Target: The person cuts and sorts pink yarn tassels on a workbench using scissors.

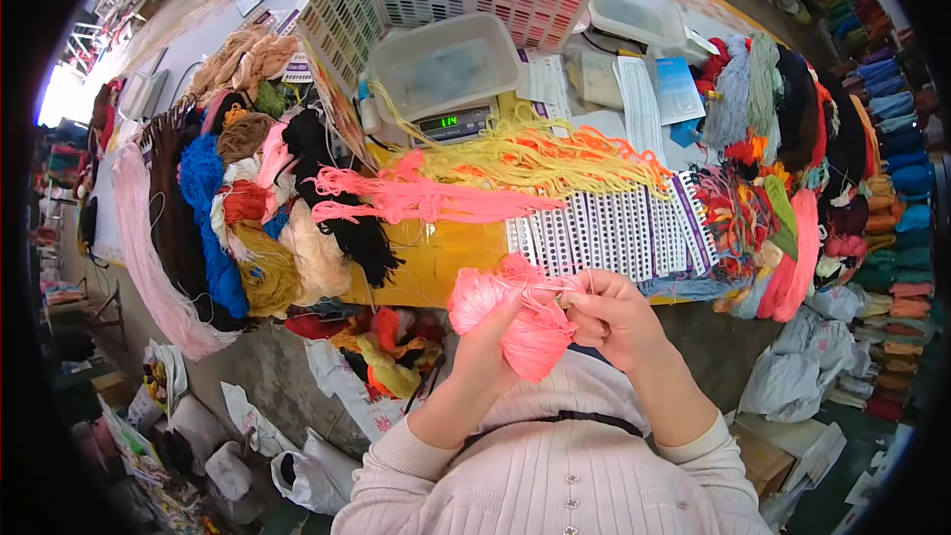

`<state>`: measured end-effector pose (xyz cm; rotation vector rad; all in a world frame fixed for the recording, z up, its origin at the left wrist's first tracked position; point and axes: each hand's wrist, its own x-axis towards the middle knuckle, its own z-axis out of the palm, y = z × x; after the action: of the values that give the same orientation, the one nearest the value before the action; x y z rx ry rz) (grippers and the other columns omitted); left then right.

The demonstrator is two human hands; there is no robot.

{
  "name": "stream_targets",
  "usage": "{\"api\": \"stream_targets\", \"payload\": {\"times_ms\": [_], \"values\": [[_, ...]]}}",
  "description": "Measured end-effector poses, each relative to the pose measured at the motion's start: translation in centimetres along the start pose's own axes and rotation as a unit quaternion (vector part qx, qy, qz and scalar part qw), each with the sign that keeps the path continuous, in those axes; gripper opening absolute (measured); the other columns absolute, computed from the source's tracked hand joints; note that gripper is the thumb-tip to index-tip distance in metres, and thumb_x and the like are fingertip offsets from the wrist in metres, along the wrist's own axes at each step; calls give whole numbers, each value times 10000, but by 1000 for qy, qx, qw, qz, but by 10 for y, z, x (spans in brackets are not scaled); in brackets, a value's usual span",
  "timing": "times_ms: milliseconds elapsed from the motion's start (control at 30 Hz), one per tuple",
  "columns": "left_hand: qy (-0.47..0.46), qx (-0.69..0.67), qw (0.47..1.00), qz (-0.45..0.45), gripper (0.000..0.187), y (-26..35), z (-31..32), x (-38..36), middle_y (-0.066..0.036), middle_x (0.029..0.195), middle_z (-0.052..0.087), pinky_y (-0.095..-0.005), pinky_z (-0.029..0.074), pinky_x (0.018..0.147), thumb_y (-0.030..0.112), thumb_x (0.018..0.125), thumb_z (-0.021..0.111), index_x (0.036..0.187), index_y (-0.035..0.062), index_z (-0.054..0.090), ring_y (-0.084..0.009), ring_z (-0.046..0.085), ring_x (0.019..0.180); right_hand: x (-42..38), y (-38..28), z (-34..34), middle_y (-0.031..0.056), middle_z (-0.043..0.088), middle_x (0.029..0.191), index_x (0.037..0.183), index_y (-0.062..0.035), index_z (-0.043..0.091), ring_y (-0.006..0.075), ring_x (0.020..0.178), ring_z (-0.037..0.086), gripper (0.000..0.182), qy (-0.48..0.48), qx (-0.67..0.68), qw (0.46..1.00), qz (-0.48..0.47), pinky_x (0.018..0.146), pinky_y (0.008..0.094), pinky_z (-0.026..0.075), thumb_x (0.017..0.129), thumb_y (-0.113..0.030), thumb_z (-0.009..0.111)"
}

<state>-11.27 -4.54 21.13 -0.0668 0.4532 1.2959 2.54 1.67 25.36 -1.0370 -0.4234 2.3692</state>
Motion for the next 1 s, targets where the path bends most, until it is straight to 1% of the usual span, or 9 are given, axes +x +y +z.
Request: {"api": "stream_targets", "payload": {"times_ms": [233, 333, 433, 533, 633, 733, 833, 933, 1000], "values": [[-13, 6, 1000, -18, 314, 3, 1, 1, -118, 1000, 524, -324, 412, 799, 134, 818, 462, 1079, -40, 440, -187, 512, 925, -1, 5, 1, -58, 445, 564, 671, -24, 570, -1, 445, 278, 91, 30, -222, 973, -56, 394, 167, 206, 735, -86, 594], [-7, 71, 997, 6, 286, -1, -4, 3, -117, 993, 529, -316, 423, 782, 86, 798, 490, 1060, -25, 456, -187, 523, 904, -1, 5, 0, -56, 455, 567, 667, -17, 581, 1, 437, 279, 81, 34, -192, 980, -49, 394, 171, 207, 733, -62, 584], [27, 58, 998, 7, 279, -2, -3, 3, -103, 983, 535, -316, 432, 768, 45, 779, 509, 1049, -14, 466, -186, 532, 889, 1, 6, -6, -51, 459, 557, 710, -17, 577, 10, 419, 272, 47, 10, -145, 987, -70, 387, 179, 208, 742, -49, 563], [13, 83, 996, 9, 286, -1, -7, 2, -114, 1016, 526, -325, 428, 782, 69, 797, 489, 1066, -23, 455, -198, 518, 927, 4, 5, -13, -55, 437, 528, 784, -15, 574, 22, 394, 250, 57, -20, -12, 999, -34, 376, 184, 196, 759, -46, 534], [-4, 44, 999, -9, 401, 0, -6, 1, -140, 1109, 473, -344, 352, 882, 236, 847, 407, 1116, -62, 410, -220, 461, 1019, 1, 5, -15, -59, 414, 522, 835, -13, 563, 29, 393, 249, 92, -38, -22, 998, -35, 376, 186, 194, 781, -63, 509], [-30, 31, 999, -6, 492, -3, -7, 2, -158, 1155, 433, -359, 304, 923, 320, 859, 346, 1151, -75, 364, -232, 408, 1081, 1, 5, -12, -68, 401, 532, 818, -14, 565, 22, 412, 261, 95, 0, -19, 1000, -5, 389, 185, 197, 791, -83, 506], [-41, 34, 998, 15, 421, -1, -4, 2, -133, 1122, 464, -348, 347, 892, 259, 850, 400, 1144, -43, 392, -210, 446, 1039, -1, 2, -2, -57, 449, 561, 786, -11, 573, 11, 437, 294, 95, 28, -68, 997, 3, 400, 179, 223, 785, -94, 528], [-35, 41, 999, 6, 422, -3, -3, 2, -132, 1138, 449, -343, 346, 892, 257, 853, 390, 1147, -46, 385, -212, 442, 1042, 4, 12, 7, -36, 495, 594, 752, 0, 580, 6, 455, 321, 88, 67, -205, 975, -56, 411, 170, 246, 766, -82, 554], [-36, 50, 998, 7, 429, -4, -6, 1, -132, 1142, 443, -342, 347, 890, 263, 853, 390, 1150, -45, 380, -211, 441, 1043, 4, 13, 5, -18, 518, 629, 732, 6, 578, 8, 471, 340, 76, 33, -207, 975, -71, 421, 165, 260, 754, -64, 562]]}}
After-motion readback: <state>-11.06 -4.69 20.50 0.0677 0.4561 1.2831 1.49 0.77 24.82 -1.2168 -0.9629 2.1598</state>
